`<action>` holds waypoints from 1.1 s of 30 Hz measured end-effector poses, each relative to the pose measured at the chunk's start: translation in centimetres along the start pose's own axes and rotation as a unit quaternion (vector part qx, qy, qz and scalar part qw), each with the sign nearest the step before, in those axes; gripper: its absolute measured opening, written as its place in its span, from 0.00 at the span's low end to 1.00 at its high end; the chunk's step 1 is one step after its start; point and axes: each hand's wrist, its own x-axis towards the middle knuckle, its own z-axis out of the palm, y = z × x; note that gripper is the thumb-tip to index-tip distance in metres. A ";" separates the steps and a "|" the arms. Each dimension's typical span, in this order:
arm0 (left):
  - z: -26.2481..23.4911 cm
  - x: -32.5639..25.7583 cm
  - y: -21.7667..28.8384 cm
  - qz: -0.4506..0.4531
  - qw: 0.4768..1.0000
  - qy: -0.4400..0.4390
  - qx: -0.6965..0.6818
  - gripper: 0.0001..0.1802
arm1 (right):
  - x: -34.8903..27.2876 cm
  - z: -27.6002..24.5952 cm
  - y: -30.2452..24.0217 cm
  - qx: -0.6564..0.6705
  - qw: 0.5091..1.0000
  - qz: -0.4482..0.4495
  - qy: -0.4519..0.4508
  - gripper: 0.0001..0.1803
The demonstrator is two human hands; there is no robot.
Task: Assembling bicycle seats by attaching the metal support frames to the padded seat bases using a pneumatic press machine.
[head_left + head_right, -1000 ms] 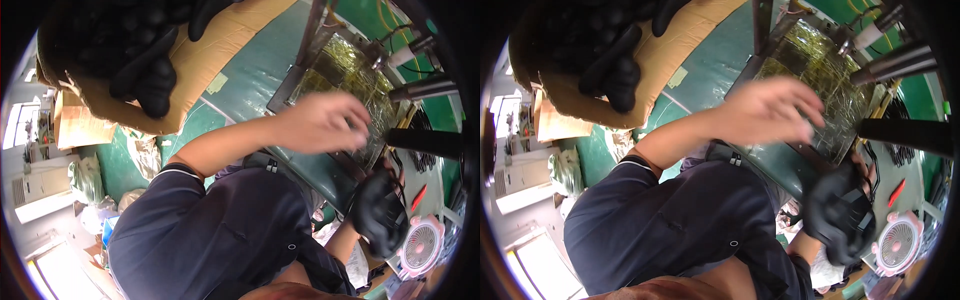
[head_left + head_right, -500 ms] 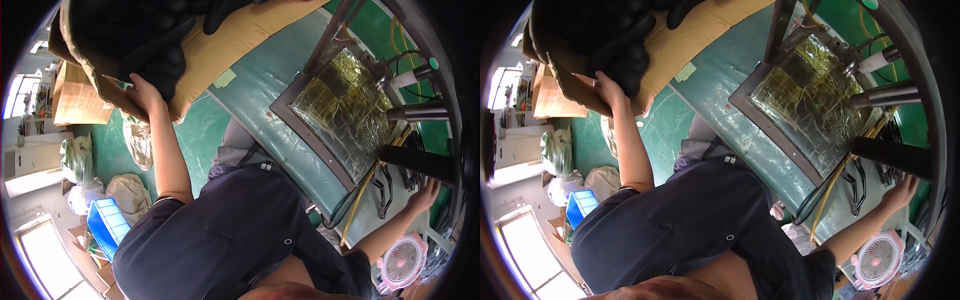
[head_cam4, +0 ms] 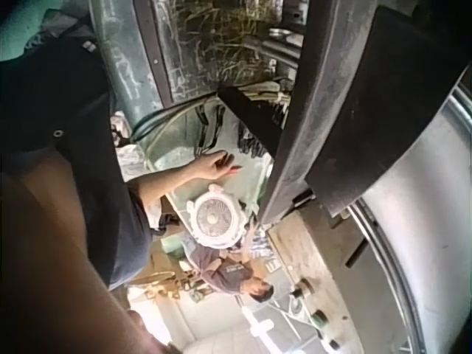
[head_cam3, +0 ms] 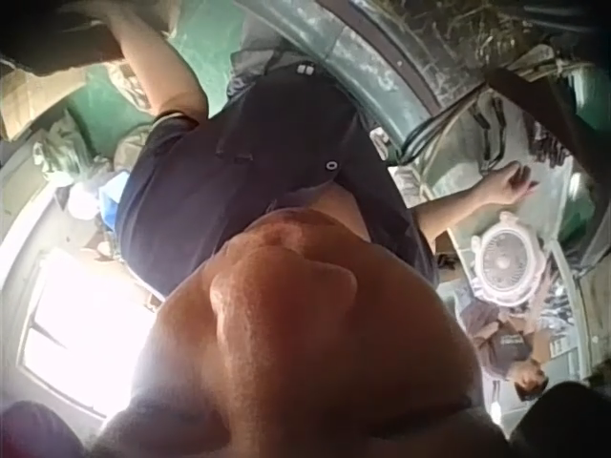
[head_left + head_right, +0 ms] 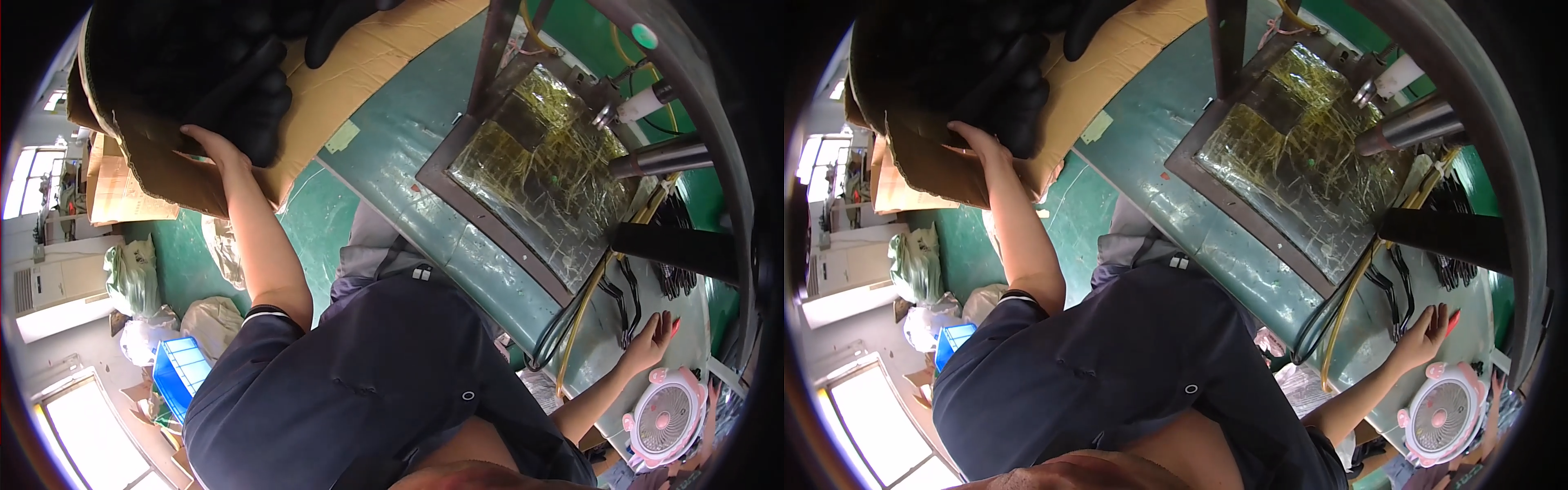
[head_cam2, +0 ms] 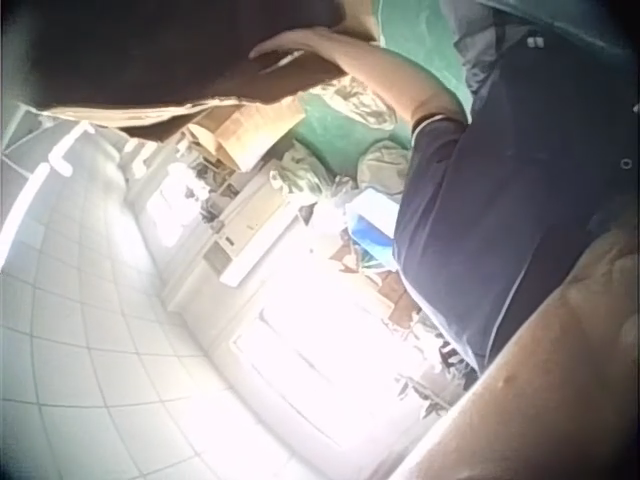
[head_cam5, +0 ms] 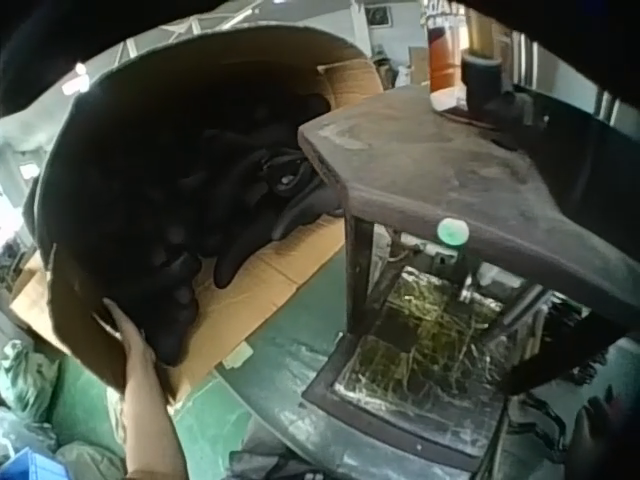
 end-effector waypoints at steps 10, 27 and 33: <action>4.1 -0.6 -1.4 0.009 0.996 -0.092 0.012 0.48 | -2.2 0.0 0.8 -0.160 0.981 -0.035 -0.099 0.24; 11.1 -20.1 1.9 0.599 0.557 -0.566 0.109 0.20 | -5.6 -6.0 -1.4 -0.248 0.944 -0.085 -0.198 0.29; 15.7 -10.5 -2.0 0.606 0.627 -0.299 0.387 0.42 | -4.0 -3.0 -7.5 -0.278 0.929 -0.078 -0.232 0.35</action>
